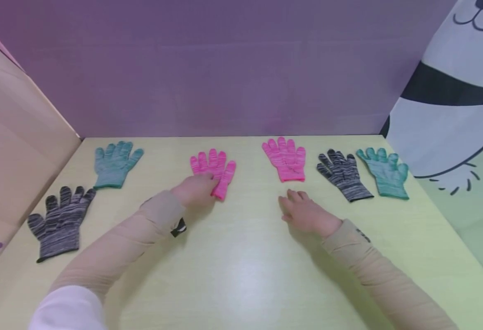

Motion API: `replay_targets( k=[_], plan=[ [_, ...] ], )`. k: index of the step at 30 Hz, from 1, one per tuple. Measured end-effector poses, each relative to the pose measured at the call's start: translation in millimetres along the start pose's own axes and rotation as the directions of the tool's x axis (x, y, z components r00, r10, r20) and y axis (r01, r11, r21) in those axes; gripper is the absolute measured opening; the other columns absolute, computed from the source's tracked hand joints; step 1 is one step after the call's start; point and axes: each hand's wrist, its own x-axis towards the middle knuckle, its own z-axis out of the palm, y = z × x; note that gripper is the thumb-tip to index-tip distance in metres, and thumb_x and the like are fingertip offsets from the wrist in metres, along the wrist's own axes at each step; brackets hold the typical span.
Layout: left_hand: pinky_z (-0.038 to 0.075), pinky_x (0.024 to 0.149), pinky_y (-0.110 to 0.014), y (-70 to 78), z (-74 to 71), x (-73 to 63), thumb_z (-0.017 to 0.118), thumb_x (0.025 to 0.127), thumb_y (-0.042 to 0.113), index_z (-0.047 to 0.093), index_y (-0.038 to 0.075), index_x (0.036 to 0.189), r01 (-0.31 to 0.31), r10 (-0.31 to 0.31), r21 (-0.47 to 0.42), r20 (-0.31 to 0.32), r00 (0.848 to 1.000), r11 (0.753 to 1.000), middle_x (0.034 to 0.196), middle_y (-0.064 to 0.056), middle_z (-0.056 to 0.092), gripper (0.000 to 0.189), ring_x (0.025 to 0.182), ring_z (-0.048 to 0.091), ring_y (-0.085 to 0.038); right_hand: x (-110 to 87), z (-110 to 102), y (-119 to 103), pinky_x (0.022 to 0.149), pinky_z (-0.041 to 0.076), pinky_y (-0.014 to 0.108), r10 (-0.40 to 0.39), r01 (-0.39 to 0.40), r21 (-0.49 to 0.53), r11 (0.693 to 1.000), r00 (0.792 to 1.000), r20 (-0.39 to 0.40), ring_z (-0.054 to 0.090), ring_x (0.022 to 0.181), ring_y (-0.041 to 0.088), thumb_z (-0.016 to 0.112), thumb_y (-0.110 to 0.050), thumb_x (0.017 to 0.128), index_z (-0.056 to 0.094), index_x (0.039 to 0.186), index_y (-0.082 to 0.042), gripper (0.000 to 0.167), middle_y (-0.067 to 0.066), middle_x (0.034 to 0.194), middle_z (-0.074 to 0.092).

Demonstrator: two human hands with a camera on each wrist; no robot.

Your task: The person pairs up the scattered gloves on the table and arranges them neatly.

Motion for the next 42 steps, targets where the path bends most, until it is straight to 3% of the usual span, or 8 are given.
replay_targets(
  k=[4,9,14,17,21,25,30,42],
  plan=[
    [0.031,0.111,-0.051,0.3,-1.1,-3.6,0.052,0.095,0.028,0.031,0.006,0.147,-0.016,0.016,0.022,0.023,1.000,1.000,0.150,-0.021,0.030,0.060,0.137,0.032,-0.040,-1.0,-0.6,-1.0,0.104,0.030,0.064,0.003,-0.003,0.003,1.000,1.000,0.000,0.028,0.128,0.058,0.052,-0.017,0.096,0.039,0.137,0.007,0.049,0.038,0.142,0.029],
    [0.038,0.106,-0.050,-1.0,-8.5,-8.3,0.059,0.091,0.034,0.027,0.007,0.149,-0.050,0.049,0.023,0.027,0.998,0.999,0.150,-0.022,0.031,0.071,0.132,0.040,-0.039,-1.3,-0.9,-1.3,0.105,0.028,0.064,0.015,-0.015,0.011,1.000,1.000,0.011,0.027,0.129,0.058,0.051,-0.017,0.096,0.038,0.138,0.007,0.050,0.038,0.143,0.027],
    [0.034,0.109,-0.049,-9.9,-19.1,-8.0,0.055,0.095,0.030,0.034,-0.002,0.143,-0.095,0.097,0.074,-0.023,0.995,0.993,0.148,-0.025,0.033,0.061,0.134,0.037,-0.039,-0.9,-1.0,-0.9,0.105,0.029,0.064,0.012,-0.012,0.001,1.000,1.000,0.003,0.028,0.128,0.058,0.051,-0.017,0.096,0.038,0.138,0.007,0.050,0.038,0.143,0.028],
    [0.041,0.104,-0.048,-16.2,-21.6,-7.1,0.053,0.095,0.019,0.048,-0.007,0.131,-0.110,0.118,0.114,-0.068,0.991,0.987,0.134,-0.026,0.050,0.044,0.124,0.049,-0.038,-0.9,-0.8,-0.7,0.105,0.029,0.064,0.010,-0.010,-0.004,1.000,1.000,-0.002,0.028,0.128,0.058,0.052,-0.017,0.096,0.038,0.138,0.007,0.050,0.038,0.142,0.028],
    [0.051,0.091,-0.044,-22.3,-18.3,-6.6,0.055,0.094,0.017,0.057,-0.005,0.120,-0.092,0.100,0.108,-0.073,0.992,0.990,0.111,-0.019,0.063,0.034,0.101,0.062,-0.032,-0.9,-0.6,-1.2,0.105,0.028,0.064,0.013,-0.013,0.009,1.000,1.000,0.002,0.028,0.128,0.059,0.052,-0.017,0.096,0.038,0.138,0.007,0.050,0.038,0.143,0.027],
    [0.053,0.084,-0.040,-25.5,-13.0,-4.4,0.058,0.093,0.020,0.060,-0.003,0.110,-0.092,0.098,0.090,-0.066,0.993,0.992,0.094,-0.012,0.064,0.029,0.086,0.063,-0.026,-0.5,0.9,-0.7,0.105,0.028,0.064,0.022,-0.022,0.004,1.000,1.000,0.008,0.028,0.128,0.058,0.052,-0.017,0.096,0.037,0.139,0.006,0.051,0.037,0.143,0.027],
    [0.051,0.073,-0.035,-25.5,-9.0,-2.2,0.060,0.093,0.023,0.059,0.006,0.085,-0.095,0.099,0.069,-0.056,0.994,0.993,0.075,-0.003,0.054,0.018,0.068,0.052,-0.017,0.6,3.2,0.3,0.104,0.029,0.064,0.021,-0.021,-0.005,1.000,1.000,0.007,0.029,0.128,0.058,0.051,-0.018,0.096,0.038,0.139,0.006,0.051,0.037,0.143,0.027],
    [0.053,0.081,-0.039,-21.3,1.1,-0.3,0.063,0.090,0.015,0.061,-0.001,0.097,-0.106,0.119,0.127,-0.102,0.988,0.986,0.086,-0.012,0.063,0.017,0.082,0.062,-0.027,-0.4,1.7,-0.5,0.105,0.029,0.064,0.017,-0.017,-0.009,1.000,1.000,0.006,0.029,0.127,0.058,0.051,-0.017,0.096,0.038,0.138,0.006,0.050,0.037,0.143,0.028]
  ],
)
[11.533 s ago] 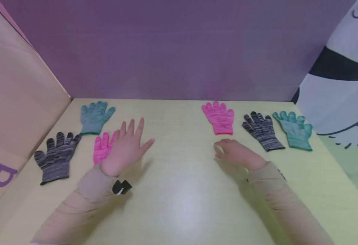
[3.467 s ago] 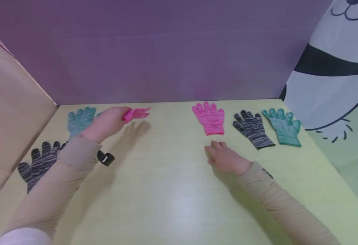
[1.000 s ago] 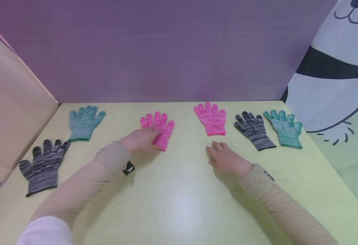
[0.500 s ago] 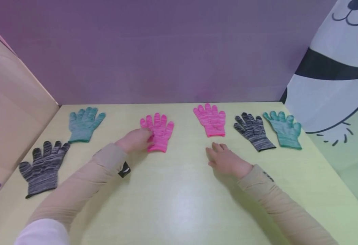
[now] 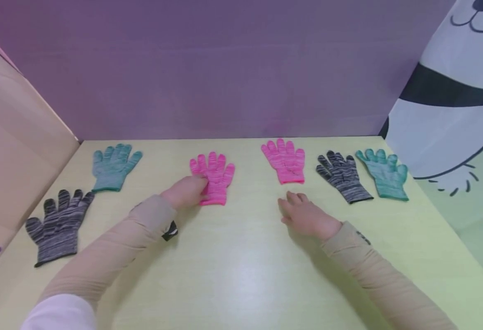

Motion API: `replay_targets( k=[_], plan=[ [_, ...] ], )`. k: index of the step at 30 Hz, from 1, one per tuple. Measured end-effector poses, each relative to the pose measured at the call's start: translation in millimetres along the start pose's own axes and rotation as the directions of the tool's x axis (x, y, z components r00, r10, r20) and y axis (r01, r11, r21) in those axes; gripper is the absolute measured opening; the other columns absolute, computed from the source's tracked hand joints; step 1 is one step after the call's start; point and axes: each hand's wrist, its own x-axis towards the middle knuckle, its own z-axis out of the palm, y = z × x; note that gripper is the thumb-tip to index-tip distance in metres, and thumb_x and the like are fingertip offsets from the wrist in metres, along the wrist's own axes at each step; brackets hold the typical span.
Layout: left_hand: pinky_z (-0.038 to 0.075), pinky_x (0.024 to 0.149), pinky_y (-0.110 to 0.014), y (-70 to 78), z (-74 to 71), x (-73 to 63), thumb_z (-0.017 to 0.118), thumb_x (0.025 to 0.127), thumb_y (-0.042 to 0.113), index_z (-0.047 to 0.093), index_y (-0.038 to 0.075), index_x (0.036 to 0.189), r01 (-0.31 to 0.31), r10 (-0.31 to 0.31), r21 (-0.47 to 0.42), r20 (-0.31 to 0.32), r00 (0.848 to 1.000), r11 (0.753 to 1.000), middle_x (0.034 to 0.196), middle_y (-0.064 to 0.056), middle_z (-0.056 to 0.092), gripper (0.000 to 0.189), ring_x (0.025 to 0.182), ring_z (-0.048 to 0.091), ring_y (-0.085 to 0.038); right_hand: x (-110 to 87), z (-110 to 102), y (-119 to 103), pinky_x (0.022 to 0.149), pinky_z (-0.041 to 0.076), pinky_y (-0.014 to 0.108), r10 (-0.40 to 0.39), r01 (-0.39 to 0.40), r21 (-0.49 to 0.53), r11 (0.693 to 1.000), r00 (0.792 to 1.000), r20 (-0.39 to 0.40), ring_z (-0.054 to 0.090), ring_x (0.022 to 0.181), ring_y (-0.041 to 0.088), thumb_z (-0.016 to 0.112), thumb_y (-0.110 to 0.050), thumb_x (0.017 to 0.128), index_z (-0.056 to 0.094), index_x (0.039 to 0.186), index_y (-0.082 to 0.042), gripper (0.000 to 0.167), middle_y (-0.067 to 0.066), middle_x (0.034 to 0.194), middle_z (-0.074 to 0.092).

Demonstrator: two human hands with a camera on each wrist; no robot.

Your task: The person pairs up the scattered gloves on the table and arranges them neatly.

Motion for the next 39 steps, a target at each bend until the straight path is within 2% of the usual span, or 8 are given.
replay_targets(
  k=[5,11,15,18,24,32,36,39],
  plan=[
    [0.053,0.079,-0.040,2.4,-0.1,0.5,0.061,0.089,0.008,0.060,-0.002,0.093,-0.030,0.030,0.021,-0.021,0.999,0.999,0.086,-0.013,0.062,0.011,0.081,0.061,-0.028,-1.4,-1.1,0.4,0.105,0.029,0.063,0.006,-0.006,-0.005,1.000,1.000,0.003,0.029,0.128,0.057,0.051,-0.019,0.096,0.038,0.139,0.006,0.051,0.037,0.143,0.028],
    [0.053,0.083,-0.040,3.1,1.9,2.5,0.059,0.091,0.010,0.062,-0.005,0.096,-0.053,0.055,0.060,-0.030,0.998,0.997,0.093,-0.017,0.062,0.015,0.086,0.061,-0.029,-2.2,-4.5,2.4,0.103,0.031,0.064,0.005,-0.005,0.013,1.000,1.000,0.009,0.028,0.128,0.058,0.051,-0.021,0.096,0.037,0.139,0.005,0.053,0.037,0.143,0.028],
    [0.052,0.087,-0.040,3.2,3.6,3.1,0.059,0.090,0.010,0.061,-0.006,0.100,-0.036,0.037,0.046,-0.014,0.999,0.998,0.100,-0.019,0.061,0.019,0.092,0.061,-0.030,-0.1,-9.0,6.2,0.104,0.029,0.065,0.013,-0.015,0.051,0.999,0.999,0.040,0.027,0.130,0.057,0.053,-0.024,0.095,0.038,0.139,0.003,0.054,0.035,0.144,0.029],
    [0.051,0.091,-0.042,4.6,3.6,2.6,0.059,0.089,0.008,0.060,-0.007,0.103,-0.016,0.016,0.023,-0.001,1.000,1.000,0.105,-0.022,0.060,0.021,0.097,0.060,-0.033,3.7,-13.0,12.3,0.107,0.028,0.062,0.009,-0.014,0.095,0.995,0.999,0.050,0.032,0.130,0.053,0.053,-0.024,0.094,0.043,0.137,0.002,0.051,0.033,0.142,0.036],
    [0.047,0.097,-0.044,6.3,2.9,0.5,0.057,0.088,0.005,0.059,-0.005,0.103,0.004,-0.004,-0.005,0.014,1.000,1.000,0.110,-0.022,0.059,0.018,0.104,0.058,-0.035,12.0,-22.4,27.0,0.106,0.034,0.054,0.007,-0.006,0.183,0.983,1.000,-0.006,0.044,0.125,0.044,0.048,-0.024,0.098,0.048,0.132,0.005,0.045,0.027,0.133,0.050],
    [0.050,0.091,-0.041,4.2,3.1,1.3,0.058,0.089,0.006,0.059,-0.004,0.103,0.005,-0.006,0.031,0.024,1.000,1.000,0.104,-0.019,0.057,0.017,0.097,0.058,-0.030,18.7,-38.8,37.1,0.106,0.035,0.054,0.029,0.000,0.263,0.965,0.994,-0.106,0.045,0.125,0.042,0.050,-0.021,0.097,0.051,0.130,0.005,0.042,0.026,0.132,0.052],
    [0.051,0.089,-0.041,4.8,3.6,1.3,0.059,0.088,0.006,0.058,-0.005,0.102,-0.006,0.005,0.034,0.025,1.000,0.999,0.103,-0.018,0.057,0.018,0.094,0.058,-0.029,23.9,-47.3,39.8,0.106,0.034,0.054,0.046,-0.007,0.288,0.958,0.991,-0.127,0.043,0.127,0.043,0.051,-0.018,0.096,0.045,0.135,0.006,0.046,0.026,0.137,0.047],
    [0.051,0.089,-0.041,5.6,4.3,0.0,0.060,0.087,0.005,0.058,-0.005,0.102,-0.010,0.010,0.025,0.027,1.000,1.000,0.103,-0.018,0.056,0.018,0.093,0.058,-0.029,27.5,-54.4,41.0,0.110,0.029,0.055,0.062,-0.012,0.319,0.948,0.987,-0.150,0.036,0.132,0.044,0.052,-0.019,0.096,0.036,0.140,0.007,0.054,0.027,0.142,0.040]
  ],
)
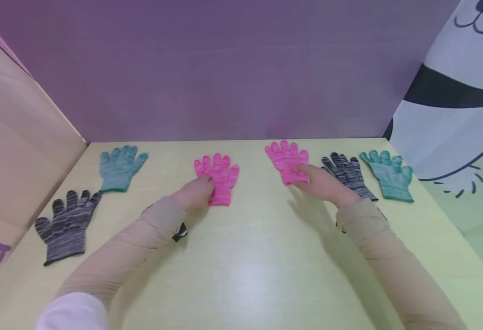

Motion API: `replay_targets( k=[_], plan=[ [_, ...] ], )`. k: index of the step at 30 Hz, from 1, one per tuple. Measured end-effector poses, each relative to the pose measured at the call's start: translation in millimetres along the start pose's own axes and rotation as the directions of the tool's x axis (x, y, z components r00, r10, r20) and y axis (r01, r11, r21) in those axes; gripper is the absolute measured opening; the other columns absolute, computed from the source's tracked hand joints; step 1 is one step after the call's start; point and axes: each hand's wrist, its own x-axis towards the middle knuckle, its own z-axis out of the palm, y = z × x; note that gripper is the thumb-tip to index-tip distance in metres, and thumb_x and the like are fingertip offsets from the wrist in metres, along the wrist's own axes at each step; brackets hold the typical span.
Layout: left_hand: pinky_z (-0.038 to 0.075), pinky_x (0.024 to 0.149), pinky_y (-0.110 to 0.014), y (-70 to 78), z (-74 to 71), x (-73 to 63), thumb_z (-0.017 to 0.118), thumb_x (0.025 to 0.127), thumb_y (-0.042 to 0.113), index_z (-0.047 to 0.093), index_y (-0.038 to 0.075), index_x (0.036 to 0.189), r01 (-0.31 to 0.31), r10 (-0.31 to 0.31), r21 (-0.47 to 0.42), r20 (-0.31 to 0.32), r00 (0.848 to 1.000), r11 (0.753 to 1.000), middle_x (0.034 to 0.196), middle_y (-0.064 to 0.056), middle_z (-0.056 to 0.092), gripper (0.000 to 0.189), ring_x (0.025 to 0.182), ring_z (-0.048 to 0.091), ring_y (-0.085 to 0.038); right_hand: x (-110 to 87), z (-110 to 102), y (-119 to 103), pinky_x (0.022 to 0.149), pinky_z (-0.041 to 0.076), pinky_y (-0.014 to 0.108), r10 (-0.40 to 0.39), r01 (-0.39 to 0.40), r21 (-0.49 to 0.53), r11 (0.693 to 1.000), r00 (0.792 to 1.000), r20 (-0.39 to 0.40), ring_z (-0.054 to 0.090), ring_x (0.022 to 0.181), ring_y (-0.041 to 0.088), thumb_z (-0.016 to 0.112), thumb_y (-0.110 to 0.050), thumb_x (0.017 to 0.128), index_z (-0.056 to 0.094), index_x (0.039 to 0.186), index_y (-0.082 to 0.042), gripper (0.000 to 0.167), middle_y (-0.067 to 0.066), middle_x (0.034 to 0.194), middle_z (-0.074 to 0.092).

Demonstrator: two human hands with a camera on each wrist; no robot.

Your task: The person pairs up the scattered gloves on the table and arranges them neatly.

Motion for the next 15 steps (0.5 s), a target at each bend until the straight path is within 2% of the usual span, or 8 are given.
replay_targets(
  k=[6,12,15],
  plan=[
    [0.051,0.090,-0.041,0.1,1.4,-0.5,0.061,0.086,0.006,0.058,-0.006,0.105,0.005,-0.005,0.016,-0.001,1.000,1.000,0.104,-0.019,0.056,0.022,0.096,0.059,-0.030,11.8,-10.9,0.6,0.113,0.020,0.057,0.022,-0.021,0.028,0.999,0.999,-0.028,0.024,0.137,0.046,0.051,-0.020,0.097,0.029,0.144,0.006,0.058,0.030,0.147,0.030],
    [0.050,0.093,-0.042,1.4,-0.5,-0.8,0.061,0.088,0.008,0.057,-0.008,0.110,0.009,-0.009,0.019,0.002,1.000,1.000,0.109,-0.021,0.056,0.027,0.101,0.059,-0.033,22.2,-13.6,4.8,0.109,0.029,0.058,0.056,-0.054,0.054,0.997,0.998,-0.030,0.032,0.133,0.046,0.051,-0.021,0.096,0.031,0.143,0.005,0.057,0.029,0.145,0.033],
    [0.050,0.092,-0.041,2.3,-0.7,-0.3,0.060,0.089,0.008,0.057,-0.008,0.109,0.002,-0.002,0.028,0.001,1.000,1.000,0.108,-0.021,0.056,0.027,0.099,0.059,-0.032,26.4,-11.0,9.3,0.109,0.028,0.058,0.081,-0.079,0.083,0.993,0.996,-0.020,0.029,0.134,0.046,0.050,-0.021,0.096,0.030,0.144,0.004,0.057,0.030,0.146,0.030]
  ],
)
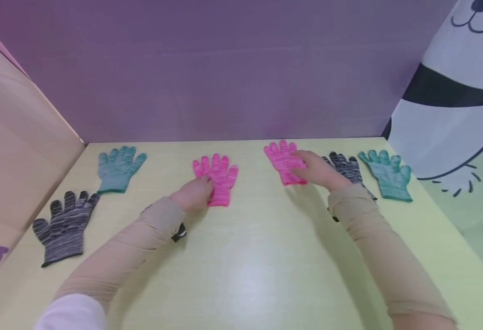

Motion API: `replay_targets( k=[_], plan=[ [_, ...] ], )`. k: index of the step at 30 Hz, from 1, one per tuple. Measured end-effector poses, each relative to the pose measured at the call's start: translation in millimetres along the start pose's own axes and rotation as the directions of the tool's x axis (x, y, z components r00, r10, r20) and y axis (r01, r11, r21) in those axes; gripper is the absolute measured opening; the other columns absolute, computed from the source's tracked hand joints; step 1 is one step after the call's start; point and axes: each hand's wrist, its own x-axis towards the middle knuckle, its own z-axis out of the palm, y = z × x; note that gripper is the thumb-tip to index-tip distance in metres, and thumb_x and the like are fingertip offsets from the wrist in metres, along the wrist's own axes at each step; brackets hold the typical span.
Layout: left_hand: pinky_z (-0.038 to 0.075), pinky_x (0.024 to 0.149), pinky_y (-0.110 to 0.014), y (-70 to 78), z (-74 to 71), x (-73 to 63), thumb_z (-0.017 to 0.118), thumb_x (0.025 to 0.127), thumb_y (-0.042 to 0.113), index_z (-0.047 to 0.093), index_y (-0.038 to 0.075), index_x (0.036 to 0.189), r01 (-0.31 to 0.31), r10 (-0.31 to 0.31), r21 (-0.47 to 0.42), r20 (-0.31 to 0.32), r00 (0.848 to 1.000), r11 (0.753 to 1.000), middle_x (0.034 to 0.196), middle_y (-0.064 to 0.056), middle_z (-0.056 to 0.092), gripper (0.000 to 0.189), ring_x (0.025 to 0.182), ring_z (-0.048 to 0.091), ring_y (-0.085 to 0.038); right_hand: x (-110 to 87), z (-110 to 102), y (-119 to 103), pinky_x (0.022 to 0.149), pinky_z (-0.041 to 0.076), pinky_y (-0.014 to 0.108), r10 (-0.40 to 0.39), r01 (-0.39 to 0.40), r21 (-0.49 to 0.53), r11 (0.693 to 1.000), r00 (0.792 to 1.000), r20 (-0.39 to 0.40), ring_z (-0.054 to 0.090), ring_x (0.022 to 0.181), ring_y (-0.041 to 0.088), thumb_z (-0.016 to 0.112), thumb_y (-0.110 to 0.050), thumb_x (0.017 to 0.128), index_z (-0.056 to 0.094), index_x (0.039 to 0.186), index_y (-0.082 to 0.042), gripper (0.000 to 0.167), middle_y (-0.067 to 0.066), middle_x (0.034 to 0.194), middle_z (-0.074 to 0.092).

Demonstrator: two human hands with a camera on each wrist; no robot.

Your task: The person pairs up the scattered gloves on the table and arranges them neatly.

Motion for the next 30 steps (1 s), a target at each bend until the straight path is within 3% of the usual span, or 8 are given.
replay_targets(
  k=[6,10,12,14,16,20,24,30],
  plan=[
    [0.051,0.088,-0.039,-1.9,1.2,1.9,0.061,0.087,0.007,0.058,-0.005,0.104,-0.008,0.008,0.002,-0.004,1.000,1.000,0.102,-0.017,0.056,0.021,0.094,0.059,-0.028,9.7,7.7,6.4,0.113,0.019,0.057,0.061,-0.061,0.026,0.998,0.998,0.013,0.019,0.139,0.046,0.050,-0.021,0.096,0.029,0.145,0.004,0.058,0.030,0.149,0.025],
    [0.051,0.090,-0.039,-2.9,1.9,2.6,0.062,0.086,0.006,0.058,-0.004,0.103,0.003,-0.003,-0.012,0.003,1.000,1.000,0.103,-0.016,0.055,0.020,0.095,0.057,-0.028,14.8,14.3,7.5,0.112,0.024,0.055,0.019,-0.019,0.009,1.000,1.000,0.021,0.030,0.135,0.045,0.054,-0.013,0.093,0.035,0.140,0.009,0.054,0.030,0.141,0.038],
    [0.050,0.091,-0.040,-3.3,2.4,2.7,0.062,0.085,0.006,0.058,-0.004,0.104,0.000,0.000,-0.010,0.002,1.000,1.000,0.103,-0.017,0.055,0.021,0.096,0.057,-0.029,16.6,18.5,7.5,0.108,0.032,0.055,-0.029,0.029,-0.003,1.000,0.999,0.021,0.042,0.126,0.044,0.058,-0.008,0.090,0.041,0.134,0.011,0.051,0.030,0.132,0.048],
    [0.050,0.092,-0.040,-3.7,2.5,2.5,0.062,0.085,0.006,0.058,-0.005,0.105,0.004,-0.004,-0.008,0.006,1.000,1.000,0.104,-0.018,0.054,0.023,0.098,0.057,-0.030,18.9,22.5,7.5,0.097,0.041,0.052,-0.069,0.069,-0.008,0.998,0.997,0.021,0.052,0.106,0.040,0.062,-0.004,0.085,0.049,0.122,0.012,0.042,0.029,0.114,0.055],
    [0.049,0.093,-0.041,-4.1,2.6,2.3,0.062,0.085,0.006,0.057,-0.006,0.106,0.002,-0.002,0.000,0.003,1.000,1.000,0.105,-0.018,0.054,0.025,0.098,0.057,-0.030,20.8,25.5,7.1,0.085,0.045,0.047,-0.096,0.096,-0.023,0.995,0.995,0.013,0.052,0.089,0.032,0.065,-0.004,0.083,0.054,0.113,0.009,0.034,0.022,0.096,0.057],
    [0.050,0.092,-0.041,-3.9,2.5,1.7,0.061,0.086,0.006,0.056,-0.007,0.108,-0.003,0.003,0.011,-0.002,1.000,1.000,0.106,-0.019,0.054,0.026,0.098,0.056,-0.031,24.7,28.8,6.5,0.074,0.044,0.040,-0.095,0.096,-0.052,0.994,0.995,0.009,0.047,0.075,0.024,0.068,-0.006,0.080,0.057,0.102,0.004,0.026,0.012,0.080,0.051],
    [0.049,0.095,-0.042,-2.9,2.3,1.0,0.060,0.086,0.005,0.055,-0.008,0.112,0.003,-0.003,0.008,0.012,1.000,1.000,0.110,-0.021,0.053,0.030,0.103,0.055,-0.033,28.8,31.6,9.0,0.079,0.047,0.042,-0.076,0.078,-0.085,0.993,0.997,0.028,0.052,0.082,0.027,0.070,-0.010,0.081,0.058,0.108,0.004,0.032,0.015,0.087,0.055],
    [0.048,0.095,-0.042,-2.2,1.9,0.4,0.060,0.086,0.005,0.054,-0.009,0.114,0.011,-0.011,0.012,0.017,1.000,1.000,0.112,-0.022,0.052,0.032,0.106,0.054,-0.034,31.4,32.4,11.5,0.103,0.038,0.053,-0.031,0.038,-0.125,0.991,0.998,0.059,0.050,0.116,0.041,0.068,-0.013,0.082,0.048,0.129,0.007,0.055,0.027,0.122,0.055]
  ],
)
